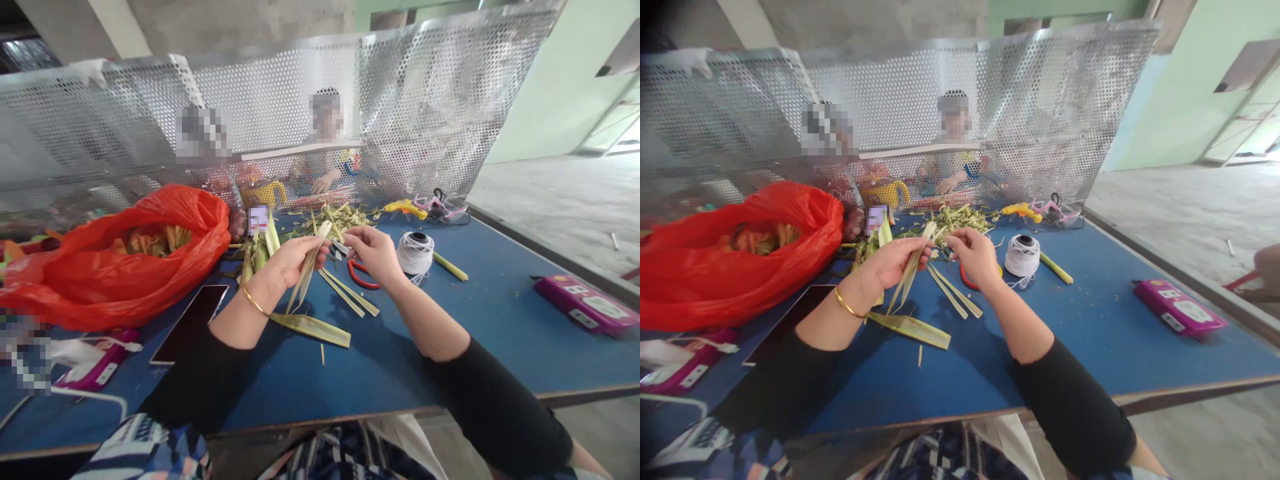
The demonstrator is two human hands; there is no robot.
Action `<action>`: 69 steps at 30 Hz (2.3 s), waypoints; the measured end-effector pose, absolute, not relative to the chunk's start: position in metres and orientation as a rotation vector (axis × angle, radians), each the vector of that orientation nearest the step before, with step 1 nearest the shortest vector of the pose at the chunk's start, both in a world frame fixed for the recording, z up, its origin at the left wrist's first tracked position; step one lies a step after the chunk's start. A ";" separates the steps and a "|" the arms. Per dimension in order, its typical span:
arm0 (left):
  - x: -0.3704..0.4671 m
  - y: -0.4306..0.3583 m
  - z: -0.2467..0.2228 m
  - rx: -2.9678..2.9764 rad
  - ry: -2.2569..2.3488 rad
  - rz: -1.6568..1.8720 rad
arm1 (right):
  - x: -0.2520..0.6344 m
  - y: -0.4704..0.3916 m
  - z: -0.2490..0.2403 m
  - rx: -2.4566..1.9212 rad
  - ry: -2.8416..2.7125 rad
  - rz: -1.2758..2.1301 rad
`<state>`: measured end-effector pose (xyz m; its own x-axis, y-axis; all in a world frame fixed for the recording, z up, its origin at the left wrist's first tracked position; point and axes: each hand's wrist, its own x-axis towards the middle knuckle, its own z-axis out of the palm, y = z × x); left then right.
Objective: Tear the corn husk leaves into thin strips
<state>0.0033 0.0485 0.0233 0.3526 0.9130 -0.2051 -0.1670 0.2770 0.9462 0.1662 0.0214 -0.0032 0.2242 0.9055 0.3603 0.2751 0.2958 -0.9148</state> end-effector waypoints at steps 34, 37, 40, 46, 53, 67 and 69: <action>-0.001 0.068 0.023 0.554 0.713 1.124 | 0.115 -0.005 -0.020 -1.288 -1.488 1.313; -0.003 0.069 0.022 0.675 0.746 1.114 | 0.121 -0.003 -0.016 -1.307 -1.682 1.208; -0.007 0.068 0.023 0.859 0.834 1.173 | 0.140 0.005 -0.009 -1.561 -1.933 0.663; -0.014 0.065 0.032 1.363 1.054 1.123 | 0.181 0.021 -0.003 -2.159 -1.881 -0.066; -0.013 0.063 0.031 1.508 1.143 1.007 | 0.202 0.027 0.013 -1.649 -1.099 0.226; -0.020 0.073 0.030 1.303 1.016 1.007 | 0.191 0.029 -0.012 -2.307 -2.164 0.195; -0.021 0.076 0.028 1.268 1.002 1.041 | 0.196 0.028 -0.006 -2.300 -2.141 0.226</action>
